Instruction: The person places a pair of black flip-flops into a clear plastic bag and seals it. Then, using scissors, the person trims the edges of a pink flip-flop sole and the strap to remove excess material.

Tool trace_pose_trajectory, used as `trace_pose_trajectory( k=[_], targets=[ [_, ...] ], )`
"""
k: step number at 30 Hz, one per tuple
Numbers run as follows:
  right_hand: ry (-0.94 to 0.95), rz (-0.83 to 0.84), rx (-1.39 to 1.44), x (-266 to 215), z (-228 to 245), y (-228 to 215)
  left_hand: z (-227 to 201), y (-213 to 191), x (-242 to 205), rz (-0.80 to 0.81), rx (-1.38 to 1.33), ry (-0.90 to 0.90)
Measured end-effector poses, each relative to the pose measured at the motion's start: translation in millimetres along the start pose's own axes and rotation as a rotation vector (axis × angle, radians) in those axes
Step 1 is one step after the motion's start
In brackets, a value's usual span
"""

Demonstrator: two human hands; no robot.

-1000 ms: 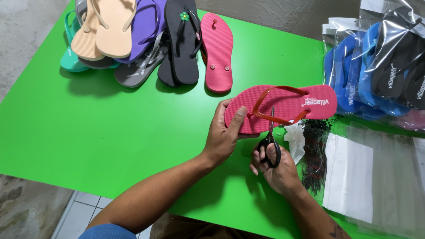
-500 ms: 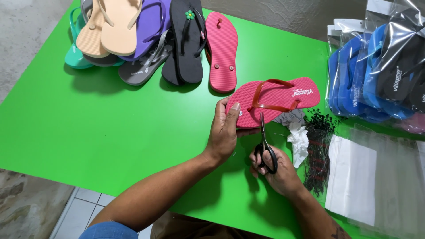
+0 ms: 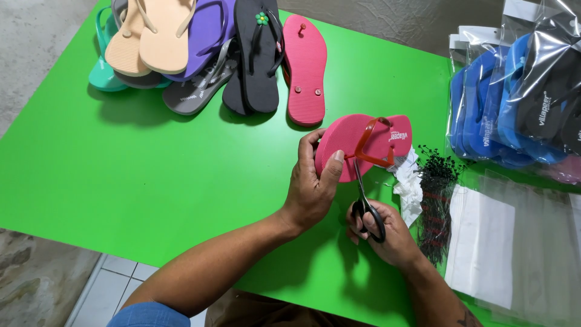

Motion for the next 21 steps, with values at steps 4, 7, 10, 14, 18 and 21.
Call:
trace_pose_trajectory(
  k=[4,7,10,14,18,21],
  targets=[
    [0.002,0.062,0.007,3.6,11.3,14.0,-0.5,0.0,0.3,0.013,0.001,-0.026],
    [0.016,0.051,0.034,4.0,12.8,15.7,-0.7,-1.4,0.3,0.001,0.045,-0.043],
    [-0.113,-0.037,0.146,-1.0,0.2,-4.1,2.2,-2.4,-3.2,-0.022,-0.005,0.060],
    [-0.116,-0.038,0.142,-0.5,1.2,-4.5,1.3,-2.5,-3.4,-0.026,0.019,0.061],
    [-0.116,-0.035,0.136,-0.9,1.6,-5.3,-0.6,-2.4,-3.7,-0.036,0.041,0.065],
    [-0.114,-0.038,0.145,0.2,4.5,-3.8,-1.6,-1.7,-3.7,-0.031,0.033,0.058]
  ],
)
Point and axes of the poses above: each hand's wrist, its own x-axis towards the middle knuckle, its own y-axis out of the palm, z = x × y, the point moved 10 cm from there along x, towards the middle knuckle, and after that the axes turned 8 degrees about -y, right-handed, at the moved point
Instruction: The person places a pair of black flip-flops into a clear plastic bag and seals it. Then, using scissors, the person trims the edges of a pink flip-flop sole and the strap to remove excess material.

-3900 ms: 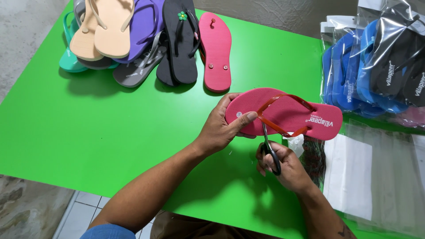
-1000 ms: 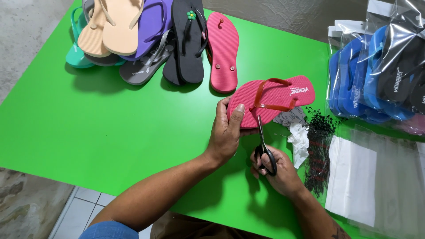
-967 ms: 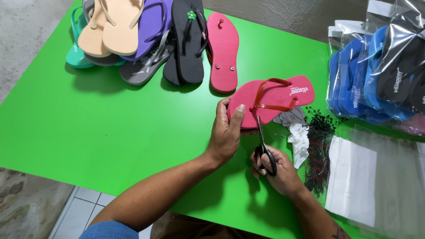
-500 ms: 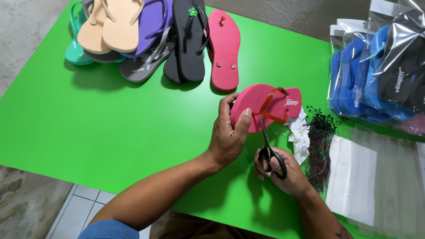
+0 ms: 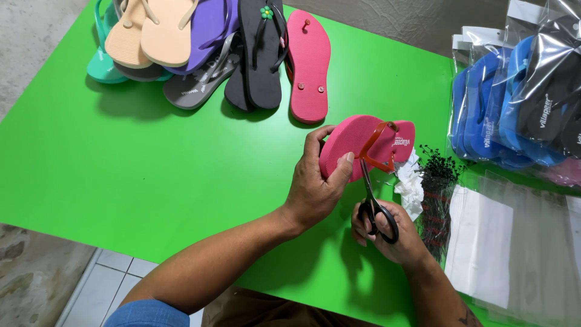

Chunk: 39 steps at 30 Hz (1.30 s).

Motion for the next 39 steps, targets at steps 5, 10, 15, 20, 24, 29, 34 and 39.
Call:
trace_pose_trajectory(
  k=[5,10,15,20,24,29,34,39],
  targets=[
    [0.032,0.003,0.001,0.7,5.1,-1.6,1.0,-0.6,1.6,0.013,-0.001,0.008],
    [0.079,0.030,-0.057,-1.0,12.5,-9.5,-4.0,2.0,5.8,0.067,0.016,0.047],
    [0.099,0.024,-0.048,-0.5,15.0,-11.2,0.4,2.5,6.3,0.089,0.023,0.058],
    [0.116,0.016,-0.075,-0.6,17.3,-14.2,-1.4,3.8,5.9,0.108,0.038,0.062],
    [0.115,0.002,-0.078,-1.6,13.8,-20.2,-0.2,4.0,6.1,0.105,0.036,0.061],
    [0.073,-0.005,-0.112,-3.2,9.8,-23.9,0.6,4.2,7.0,0.095,0.026,0.065],
    [0.061,-0.041,-0.067,-1.6,11.0,-17.4,-4.9,1.7,7.5,0.083,0.020,0.068],
    [0.074,-0.035,-0.059,0.3,13.9,-11.4,-3.7,1.9,7.3,0.085,0.023,0.073]
  ],
)
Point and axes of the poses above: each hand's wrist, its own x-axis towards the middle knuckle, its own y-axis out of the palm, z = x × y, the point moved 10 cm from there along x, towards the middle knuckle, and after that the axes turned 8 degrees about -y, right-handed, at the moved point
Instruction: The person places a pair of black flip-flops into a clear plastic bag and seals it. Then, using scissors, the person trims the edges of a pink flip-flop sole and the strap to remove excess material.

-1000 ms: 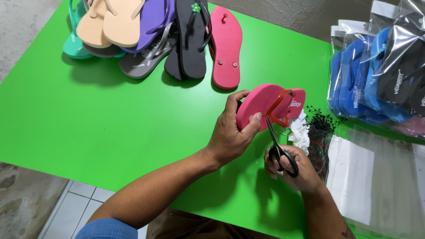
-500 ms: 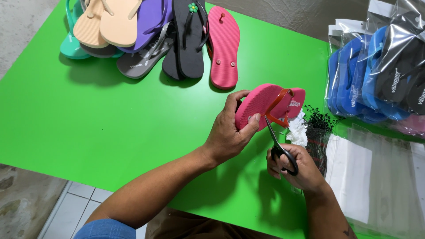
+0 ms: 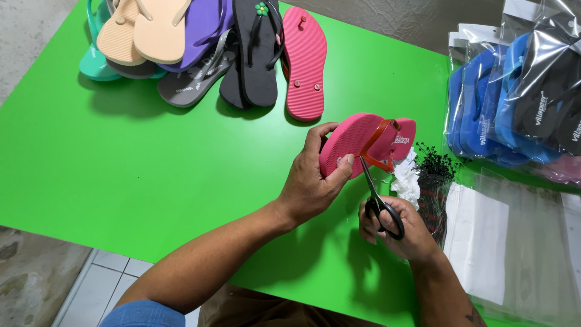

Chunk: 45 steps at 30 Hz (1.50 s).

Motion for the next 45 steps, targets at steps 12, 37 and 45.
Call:
trace_pose_trajectory(
  k=[12,37,45],
  targets=[
    [0.033,0.031,0.047,-0.8,-4.3,1.0,0.2,1.5,-0.8,0.002,0.007,0.006],
    [-0.151,0.040,0.044,1.7,5.9,-1.1,9.2,-2.9,-0.8,-0.048,-0.008,-0.080],
    [-0.556,-0.369,-0.178,-20.1,79.2,-68.0,34.6,-37.1,25.6,-0.249,-0.288,-0.259]
  ],
)
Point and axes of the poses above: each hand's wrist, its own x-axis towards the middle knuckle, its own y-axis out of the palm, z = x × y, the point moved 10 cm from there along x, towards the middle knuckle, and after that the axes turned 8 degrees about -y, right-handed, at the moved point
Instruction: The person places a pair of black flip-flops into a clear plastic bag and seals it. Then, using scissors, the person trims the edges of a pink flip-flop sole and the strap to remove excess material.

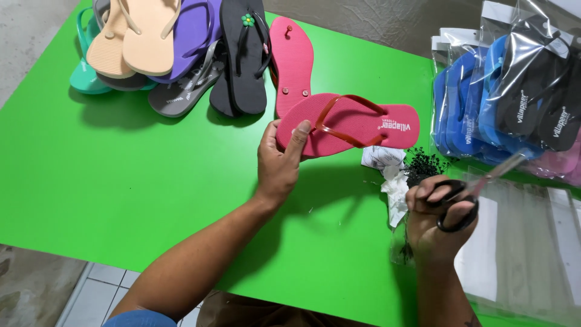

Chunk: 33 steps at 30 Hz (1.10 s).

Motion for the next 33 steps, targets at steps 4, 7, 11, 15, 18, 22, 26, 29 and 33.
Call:
trace_pose_trajectory(
  k=[4,7,11,15,18,22,26,29,33],
  targets=[
    [-0.112,-0.365,-0.268,3.3,28.7,-26.4,9.0,1.4,5.1,-0.005,-0.158,-0.190],
    [-0.057,-0.436,-0.315,4.2,24.0,-36.2,18.3,7.4,4.5,0.049,-0.210,-0.235],
    [-0.053,-0.406,-0.280,8.9,29.7,-14.5,8.4,11.9,1.7,0.057,-0.216,-0.163],
    [0.001,-0.391,-0.211,3.9,6.7,-42.1,8.0,11.4,3.1,0.062,-0.220,-0.149],
    [-0.030,-0.356,-0.198,6.6,12.2,-27.4,10.5,10.9,5.9,0.066,-0.204,-0.139],
    [-0.034,-0.309,-0.268,6.4,17.9,-13.8,6.5,10.8,5.2,0.065,-0.187,-0.125],
    [-0.019,-0.277,-0.298,7.3,13.2,-17.2,6.3,9.3,5.8,0.043,-0.206,-0.114],
    [-0.023,-0.319,-0.269,4.1,6.2,-25.8,13.0,3.8,9.8,0.017,-0.223,-0.112],
    [-0.025,-0.357,-0.252,-4.5,-5.4,-40.9,14.3,-1.2,12.0,-0.022,-0.287,-0.062]
  ],
)
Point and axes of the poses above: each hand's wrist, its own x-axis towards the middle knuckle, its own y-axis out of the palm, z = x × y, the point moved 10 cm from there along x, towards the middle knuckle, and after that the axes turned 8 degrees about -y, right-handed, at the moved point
